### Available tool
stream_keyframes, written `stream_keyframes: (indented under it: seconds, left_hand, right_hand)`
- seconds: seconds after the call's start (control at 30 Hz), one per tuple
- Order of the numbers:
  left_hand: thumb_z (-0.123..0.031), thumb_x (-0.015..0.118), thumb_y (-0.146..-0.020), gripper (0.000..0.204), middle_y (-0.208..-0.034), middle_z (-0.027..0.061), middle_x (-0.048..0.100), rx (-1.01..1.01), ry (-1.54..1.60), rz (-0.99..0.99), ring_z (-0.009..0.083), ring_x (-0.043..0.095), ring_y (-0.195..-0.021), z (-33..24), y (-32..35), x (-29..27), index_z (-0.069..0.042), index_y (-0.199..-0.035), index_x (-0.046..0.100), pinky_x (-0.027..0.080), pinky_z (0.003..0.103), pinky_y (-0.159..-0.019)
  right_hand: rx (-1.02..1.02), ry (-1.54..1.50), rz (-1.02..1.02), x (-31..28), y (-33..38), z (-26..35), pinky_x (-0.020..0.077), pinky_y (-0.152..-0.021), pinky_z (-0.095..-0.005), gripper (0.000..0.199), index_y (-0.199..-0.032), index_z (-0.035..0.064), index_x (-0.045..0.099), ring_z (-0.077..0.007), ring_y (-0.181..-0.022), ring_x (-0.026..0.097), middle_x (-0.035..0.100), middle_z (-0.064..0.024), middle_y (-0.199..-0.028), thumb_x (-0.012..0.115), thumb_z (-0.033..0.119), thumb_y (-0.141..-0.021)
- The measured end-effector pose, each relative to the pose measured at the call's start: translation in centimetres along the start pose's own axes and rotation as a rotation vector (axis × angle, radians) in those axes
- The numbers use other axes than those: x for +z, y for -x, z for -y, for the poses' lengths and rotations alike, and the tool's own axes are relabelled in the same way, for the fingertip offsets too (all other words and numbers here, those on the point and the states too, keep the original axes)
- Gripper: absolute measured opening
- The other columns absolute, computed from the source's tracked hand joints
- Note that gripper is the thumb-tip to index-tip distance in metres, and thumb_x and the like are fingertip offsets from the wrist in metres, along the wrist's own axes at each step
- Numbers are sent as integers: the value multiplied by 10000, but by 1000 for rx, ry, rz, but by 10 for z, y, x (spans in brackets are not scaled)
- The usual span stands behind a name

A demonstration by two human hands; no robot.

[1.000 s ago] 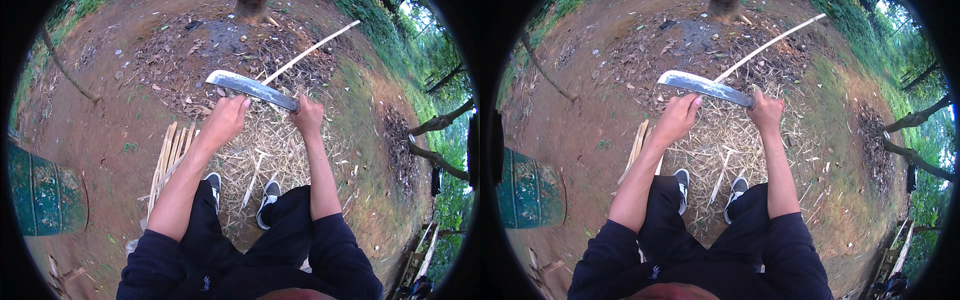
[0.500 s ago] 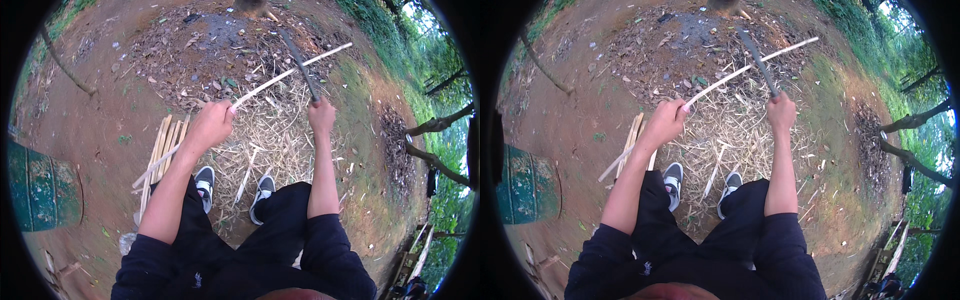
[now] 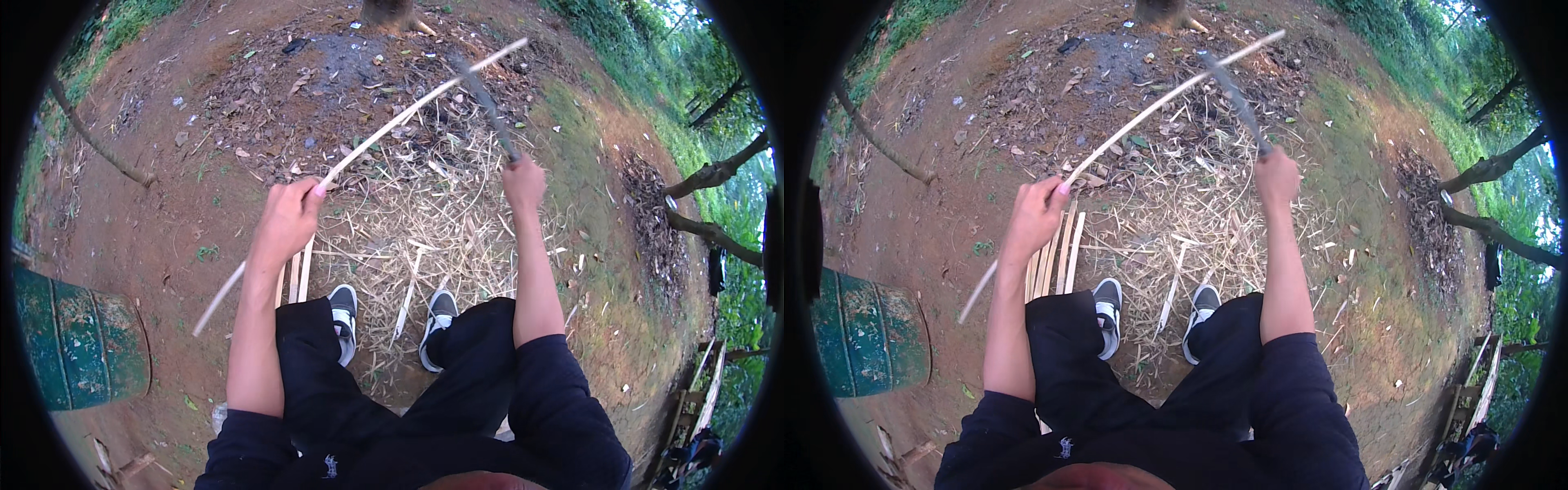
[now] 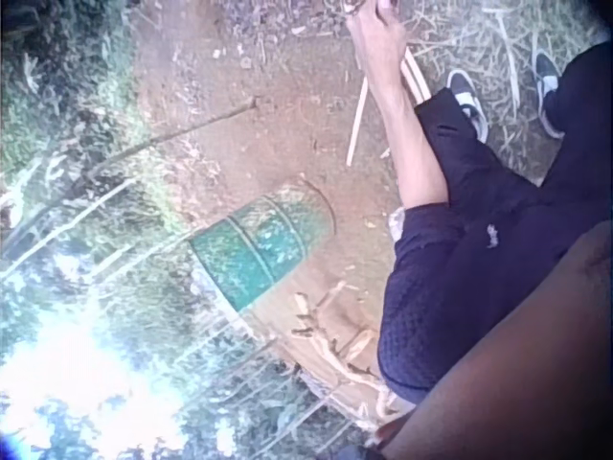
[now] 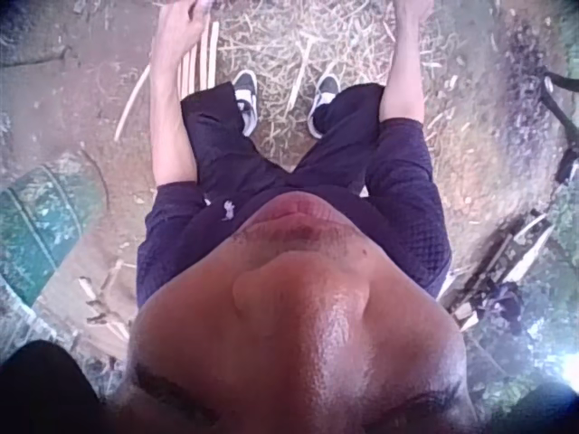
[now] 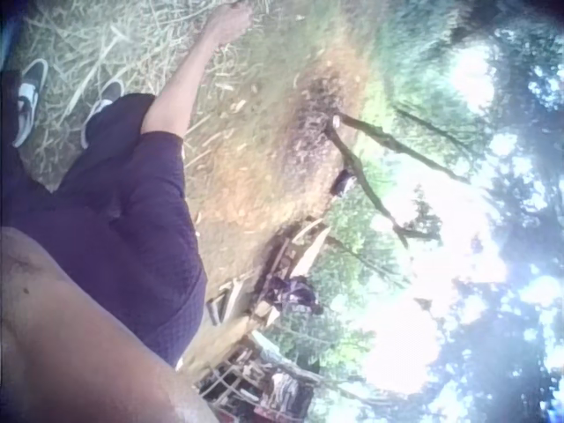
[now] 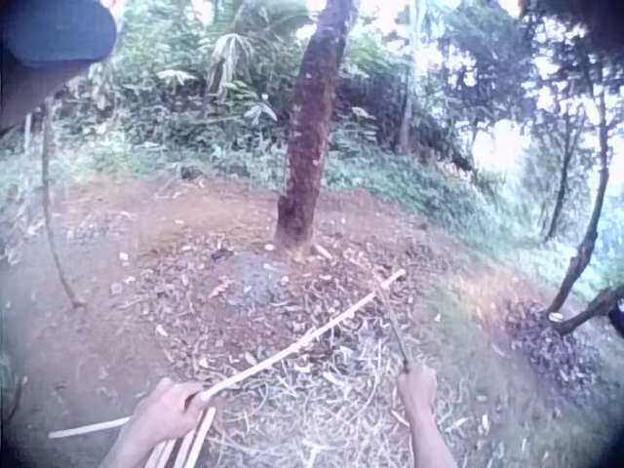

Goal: The person shaves thin strips of wood using a machete while seated on a small wooden bench.

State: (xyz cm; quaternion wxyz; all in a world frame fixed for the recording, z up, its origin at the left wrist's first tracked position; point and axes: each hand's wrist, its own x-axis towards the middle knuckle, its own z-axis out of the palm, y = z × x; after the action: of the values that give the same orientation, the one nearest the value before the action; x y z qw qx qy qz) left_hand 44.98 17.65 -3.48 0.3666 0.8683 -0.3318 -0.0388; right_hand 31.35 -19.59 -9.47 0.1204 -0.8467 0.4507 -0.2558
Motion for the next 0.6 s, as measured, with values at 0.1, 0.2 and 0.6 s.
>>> stream_keyframes:
  seconds: [0.1,0.2,0.6]
  left_hand:
    - [-187,573,-970,248,-660,229,584,7,-80,44,391,568,-595,5,4,-5,35,-885,644,417,453,-569]
    - [-182,581,-965,266,-612,191,543,101,-1,5,281,492,-520,20,6,0,54,-851,624,389,399,-530]
    - [-209,586,-960,249,-658,214,588,103,-105,134,391,549,-602,14,-2,-7,17,-885,659,425,477,-596]
  right_hand:
    - [262,-25,-117,-1,-8,-41,532,-798,-533,263,-971,-17,679,-417,-861,698,708,-252,-890,575,215,-904]
    - [253,-27,-132,7,-2,-53,526,-769,-539,251,-962,-1,675,-444,-850,686,696,-267,-863,564,216,-904]
    - [-416,55,13,26,4,-7,532,-642,-497,121,-856,73,627,-348,-651,678,673,-143,-703,655,177,-801]
